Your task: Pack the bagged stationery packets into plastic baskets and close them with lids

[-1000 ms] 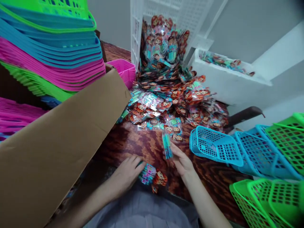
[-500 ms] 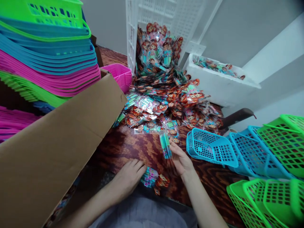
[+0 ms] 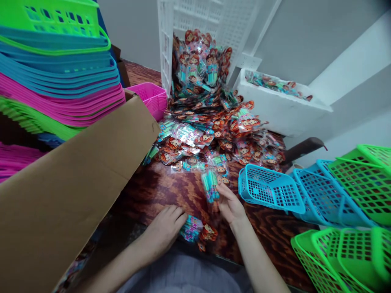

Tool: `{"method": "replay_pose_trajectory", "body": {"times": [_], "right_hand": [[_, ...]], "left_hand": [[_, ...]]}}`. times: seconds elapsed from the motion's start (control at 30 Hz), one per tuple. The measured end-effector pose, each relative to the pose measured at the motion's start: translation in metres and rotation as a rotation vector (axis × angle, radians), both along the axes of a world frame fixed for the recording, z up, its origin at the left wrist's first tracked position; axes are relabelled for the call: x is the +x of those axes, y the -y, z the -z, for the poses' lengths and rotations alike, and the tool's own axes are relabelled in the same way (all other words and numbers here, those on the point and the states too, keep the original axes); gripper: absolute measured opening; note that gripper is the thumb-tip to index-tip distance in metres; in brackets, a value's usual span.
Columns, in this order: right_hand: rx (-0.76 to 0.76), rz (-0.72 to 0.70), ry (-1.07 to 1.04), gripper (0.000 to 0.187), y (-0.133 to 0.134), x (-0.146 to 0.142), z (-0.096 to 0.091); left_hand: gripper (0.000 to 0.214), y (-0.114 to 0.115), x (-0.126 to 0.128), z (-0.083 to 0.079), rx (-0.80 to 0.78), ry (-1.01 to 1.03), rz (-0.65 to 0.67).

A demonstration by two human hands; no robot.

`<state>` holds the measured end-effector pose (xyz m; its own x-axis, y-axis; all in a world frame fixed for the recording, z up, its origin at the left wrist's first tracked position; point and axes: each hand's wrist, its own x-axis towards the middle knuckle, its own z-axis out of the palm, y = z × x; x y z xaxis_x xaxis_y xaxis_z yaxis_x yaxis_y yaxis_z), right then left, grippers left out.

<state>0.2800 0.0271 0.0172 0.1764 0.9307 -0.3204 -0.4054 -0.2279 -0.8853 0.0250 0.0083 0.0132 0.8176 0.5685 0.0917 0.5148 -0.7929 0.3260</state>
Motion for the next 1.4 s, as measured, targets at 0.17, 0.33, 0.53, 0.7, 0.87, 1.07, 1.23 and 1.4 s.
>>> {"method": "replay_pose_trajectory", "body": {"times": [0.17,0.33,0.53,0.7,0.87,1.07,1.23,1.4], "right_hand": [[0.320,-0.228,1.120,0.017,0.009,-0.027,-0.017],[0.335,-0.595,1.302,0.020,0.035,-0.056,-0.031],[0.091,-0.724,0.921,0.012,-0.016,-0.013,-0.033],[-0.219,-0.026,1.460,0.065,-0.105,0.015,-0.013],[-0.159,-0.268,1.585,0.074,-0.106,0.005,0.009],[0.174,-0.706,1.565,0.077,-0.016,0.004,0.012],[0.106,-0.705,1.369,0.101,0.003,0.027,-0.001],[0.009,-0.325,1.420,0.052,-0.001,0.027,-0.001]], "left_hand": [[0.037,-0.003,0.005,0.001,0.181,0.155,0.005],[0.077,-0.010,0.008,-0.001,0.197,0.128,-0.006],[0.063,-0.020,0.019,-0.019,0.077,-0.127,0.069],[0.049,-0.023,0.026,-0.019,-0.045,-0.179,0.040],[0.060,-0.019,0.021,-0.009,-0.063,-0.129,0.037],[0.054,-0.017,0.021,-0.012,-0.050,-0.137,0.074],[0.051,-0.009,0.015,-0.013,-0.065,-0.123,0.070],[0.053,-0.003,0.010,-0.005,-0.060,-0.102,0.031]]}}
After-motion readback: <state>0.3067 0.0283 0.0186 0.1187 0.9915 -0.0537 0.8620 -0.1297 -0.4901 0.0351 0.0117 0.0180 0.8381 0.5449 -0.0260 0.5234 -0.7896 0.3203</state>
